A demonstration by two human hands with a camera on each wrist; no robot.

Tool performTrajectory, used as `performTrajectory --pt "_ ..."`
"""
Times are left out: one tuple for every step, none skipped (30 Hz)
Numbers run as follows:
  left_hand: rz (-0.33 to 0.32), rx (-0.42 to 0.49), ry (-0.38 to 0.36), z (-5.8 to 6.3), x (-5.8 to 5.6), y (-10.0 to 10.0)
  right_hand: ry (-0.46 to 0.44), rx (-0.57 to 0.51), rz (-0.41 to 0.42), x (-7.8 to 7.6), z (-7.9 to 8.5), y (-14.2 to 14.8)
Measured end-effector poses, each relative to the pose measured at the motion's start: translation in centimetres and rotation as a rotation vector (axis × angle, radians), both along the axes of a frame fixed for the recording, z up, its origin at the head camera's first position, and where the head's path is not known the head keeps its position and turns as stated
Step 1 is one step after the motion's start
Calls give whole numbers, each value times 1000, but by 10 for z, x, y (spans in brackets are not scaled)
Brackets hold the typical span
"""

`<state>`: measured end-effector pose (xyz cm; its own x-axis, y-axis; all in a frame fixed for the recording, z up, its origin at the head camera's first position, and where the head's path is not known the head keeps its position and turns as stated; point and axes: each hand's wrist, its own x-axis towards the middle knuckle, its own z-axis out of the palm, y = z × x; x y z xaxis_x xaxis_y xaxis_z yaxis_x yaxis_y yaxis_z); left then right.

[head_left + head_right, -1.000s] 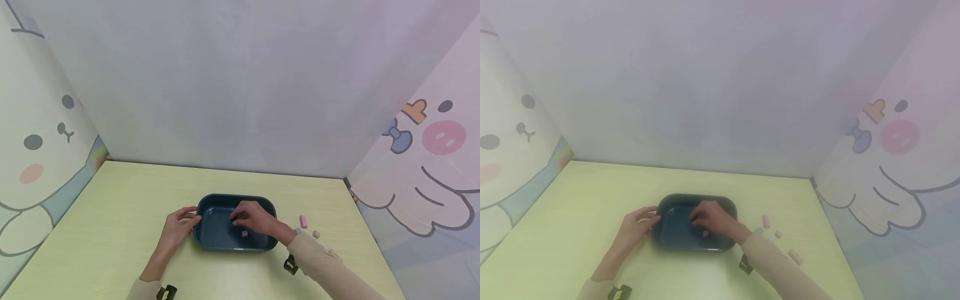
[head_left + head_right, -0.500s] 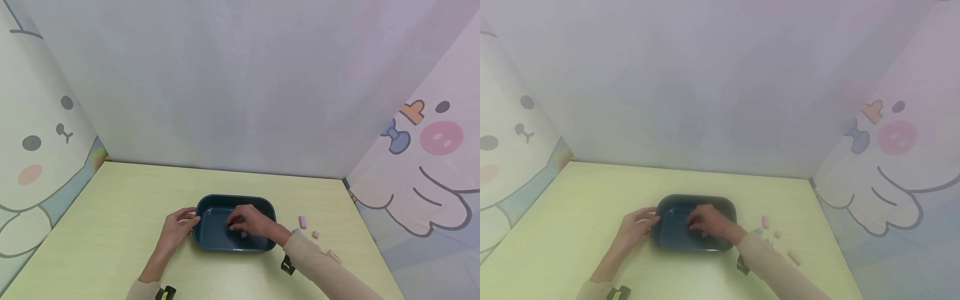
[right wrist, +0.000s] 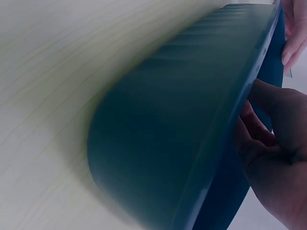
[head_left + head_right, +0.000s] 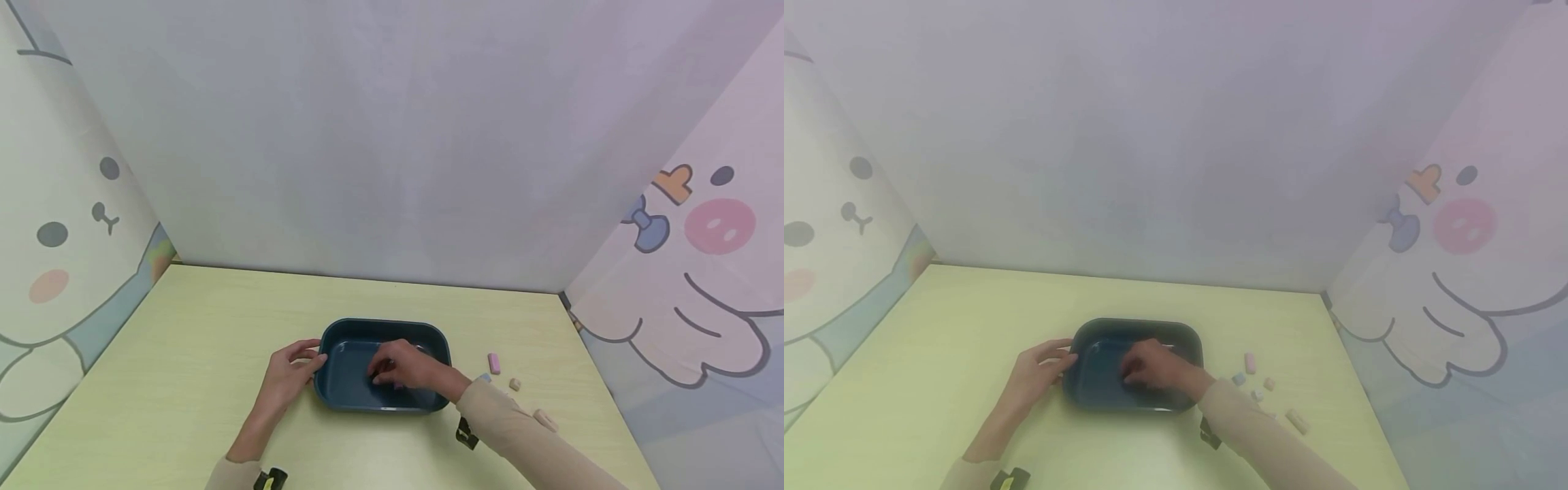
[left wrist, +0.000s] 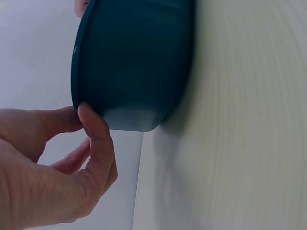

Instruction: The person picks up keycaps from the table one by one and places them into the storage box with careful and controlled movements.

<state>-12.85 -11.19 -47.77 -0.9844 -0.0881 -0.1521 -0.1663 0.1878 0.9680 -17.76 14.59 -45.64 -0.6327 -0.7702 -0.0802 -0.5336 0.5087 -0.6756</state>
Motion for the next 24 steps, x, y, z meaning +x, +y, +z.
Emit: performTrajectory --pt "0 1 0 0 0 0 2 6 3 0 -1 0" --pt "0 1 0 0 0 0 7 12 9 0 -1 -1" --pt "1 3 -1 1 0 0 7 14 12 -1 -2 -2" --pt "2 5 -3 1 0 0 9 17 14 -1 -3 -2" --pt "3 3 -4 1 0 0 11 22 15 -1 -4 -2" --pt "2 1 -6 1 0 0 13 25 18 -2 -4 -3" --pt "2 0 -8 0 0 0 17 30 21 -2 -5 -3" --pt "2 -1 -8 0 0 0 19 32 24 -3 -6 -4" --pt "2 -1 -9 0 0 0 24 36 28 -3 -7 -4" --pt "2 -1 -9 0 0 -1 33 40 34 -3 -7 -5" --pt "2 -1 -9 0 0 -1 40 39 42 -4 -8 -5" --pt "2 2 -9 0 0 -1 50 38 51 -4 -8 -6" --pt "1 5 -9 0 0 -1 59 38 59 -4 -9 -6" --pt "1 7 -8 0 0 -1 66 38 65 -4 -9 -6" --pt "0 9 -8 -1 0 -1 72 40 70 -5 -10 -6" --pt "0 10 -8 -1 -1 -1 76 41 74 -5 -10 -6" --pt "-2 13 -8 -1 -1 -1 74 42 75 -5 -11 -6" --pt "-2 14 -7 -1 -1 -1 72 47 74 -5 -11 -6" --pt "-3 15 -7 -1 -1 -1 71 51 73 -5 -12 -6" --pt "-3 16 -6 -1 -1 -1 68 55 72 -5 -12 -7" --pt "-5 16 -6 -1 -1 -2 64 59 70 -5 -13 -7" --pt "-5 17 -6 -1 -1 -2 61 61 68 -5 -13 -7" --pt "-6 18 -5 -1 -1 -2 60 64 68 -5 -14 -7" --pt "-5 17 -5 -1 -1 -2 61 67 68 -5 -14 -7"
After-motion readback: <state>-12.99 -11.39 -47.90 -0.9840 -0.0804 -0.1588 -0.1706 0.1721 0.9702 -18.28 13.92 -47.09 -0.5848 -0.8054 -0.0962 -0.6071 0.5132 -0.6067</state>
